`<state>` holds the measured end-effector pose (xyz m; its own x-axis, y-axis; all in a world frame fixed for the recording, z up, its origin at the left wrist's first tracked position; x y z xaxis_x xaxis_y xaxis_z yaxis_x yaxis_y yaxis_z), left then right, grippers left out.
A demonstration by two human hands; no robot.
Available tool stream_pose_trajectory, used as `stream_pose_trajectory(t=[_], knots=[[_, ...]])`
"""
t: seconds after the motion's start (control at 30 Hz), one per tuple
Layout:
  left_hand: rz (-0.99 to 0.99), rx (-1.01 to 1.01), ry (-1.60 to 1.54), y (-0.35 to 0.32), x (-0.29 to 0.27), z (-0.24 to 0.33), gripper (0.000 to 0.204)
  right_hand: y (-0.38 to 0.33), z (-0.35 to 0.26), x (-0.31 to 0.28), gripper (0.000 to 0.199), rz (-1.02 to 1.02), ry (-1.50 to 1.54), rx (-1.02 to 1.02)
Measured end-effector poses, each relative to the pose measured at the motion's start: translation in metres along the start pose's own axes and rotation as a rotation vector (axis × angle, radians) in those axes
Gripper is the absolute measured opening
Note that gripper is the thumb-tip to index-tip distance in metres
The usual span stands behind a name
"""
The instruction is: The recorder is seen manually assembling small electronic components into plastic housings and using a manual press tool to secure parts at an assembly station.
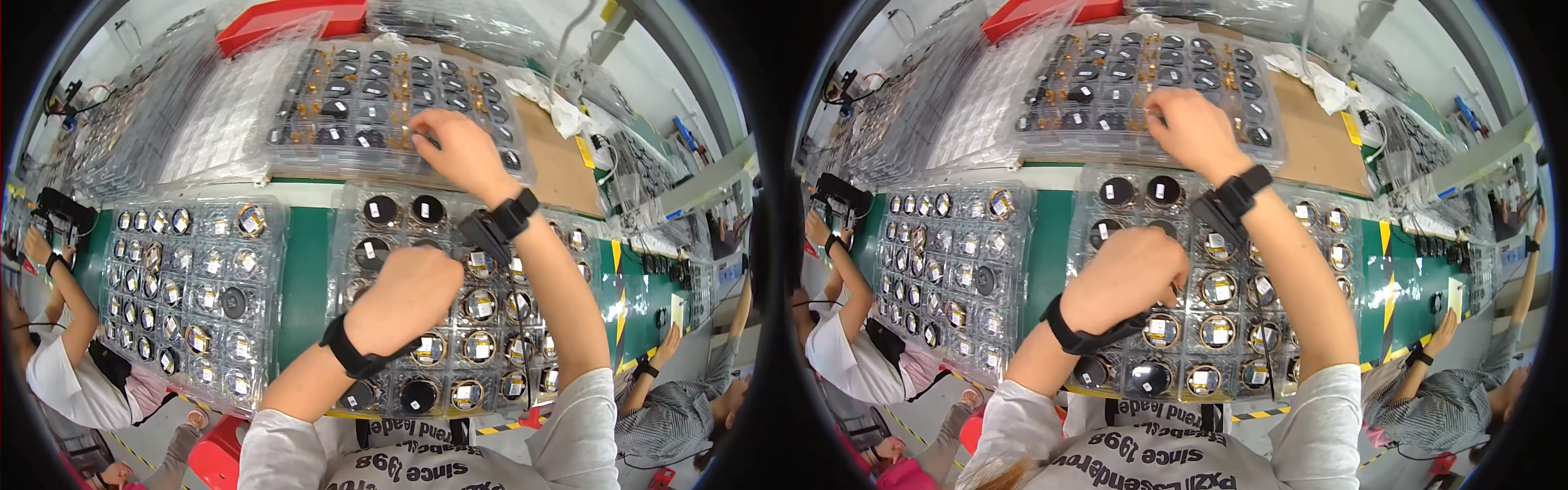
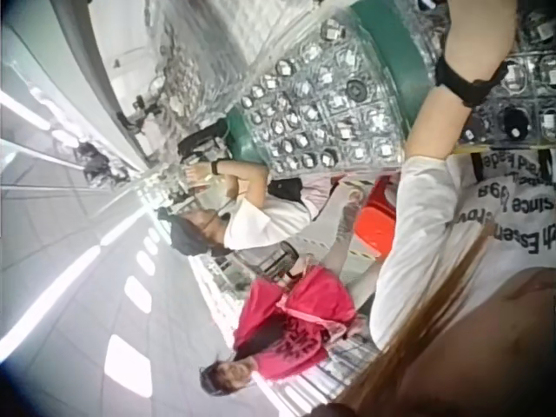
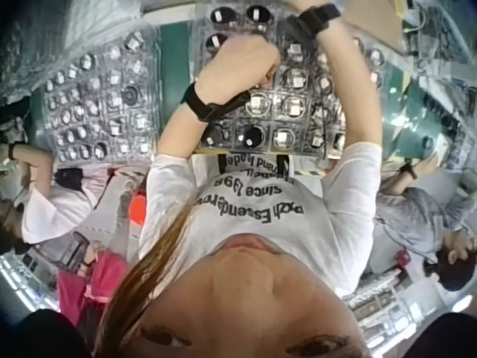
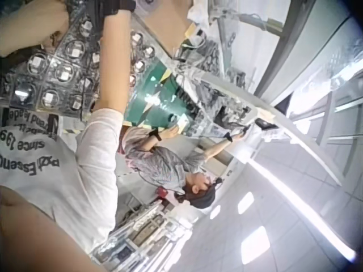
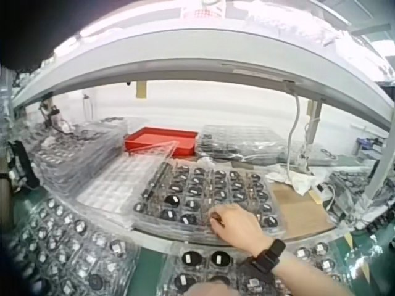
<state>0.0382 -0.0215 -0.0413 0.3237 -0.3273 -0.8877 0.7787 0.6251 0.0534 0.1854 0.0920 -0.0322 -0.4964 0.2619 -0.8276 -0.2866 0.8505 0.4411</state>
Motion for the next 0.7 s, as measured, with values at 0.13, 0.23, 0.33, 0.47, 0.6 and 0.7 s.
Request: stream_pose_trajectory(t=[0.13,0.23,0.33,0.47,0.6,0.7], knots=[[0.135,0.005,-0.02,0.0,-0.002,0.007,0.015,0.047,-0.014,0.036,0.025,0.031,-0.069,-0.209],[0.167,0.001,-0.012,0.006,0.0,0.011,0.008,0.084,-0.016,0.055,0.031,-0.095,-0.161,-0.084],[0.151,-0.019,0.031,0.01,0.009,0.007,0.006,0.102,-0.026,0.073,0.032,-0.106,-0.281,0.057],[0.267,-0.13,-0.033,0.01,0.016,-0.003,0.008,0.128,-0.031,0.088,0.042,-0.187,-0.26,0.062],[0.223,0.013,-0.118,0.004,0.006,0.009,0.006,0.124,0.031,0.091,0.037,-0.055,-0.021,-0.006],[0.124,0.07,-0.026,-0.002,0.003,0.022,0.009,0.103,0.035,0.08,0.021,-0.022,0.55,0.064]])
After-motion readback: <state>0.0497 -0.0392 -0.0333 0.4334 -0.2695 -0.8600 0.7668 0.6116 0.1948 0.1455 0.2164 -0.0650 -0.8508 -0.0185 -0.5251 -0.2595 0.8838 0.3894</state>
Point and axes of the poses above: each hand's wrist, its own y-axis towards the middle knuckle, its own x-axis out of the palm, z = x × y, the point moved 1 cm from there along y, towards the middle knuckle, and after that the axes turned 5 degrees about -x, right-handed, at the moved point
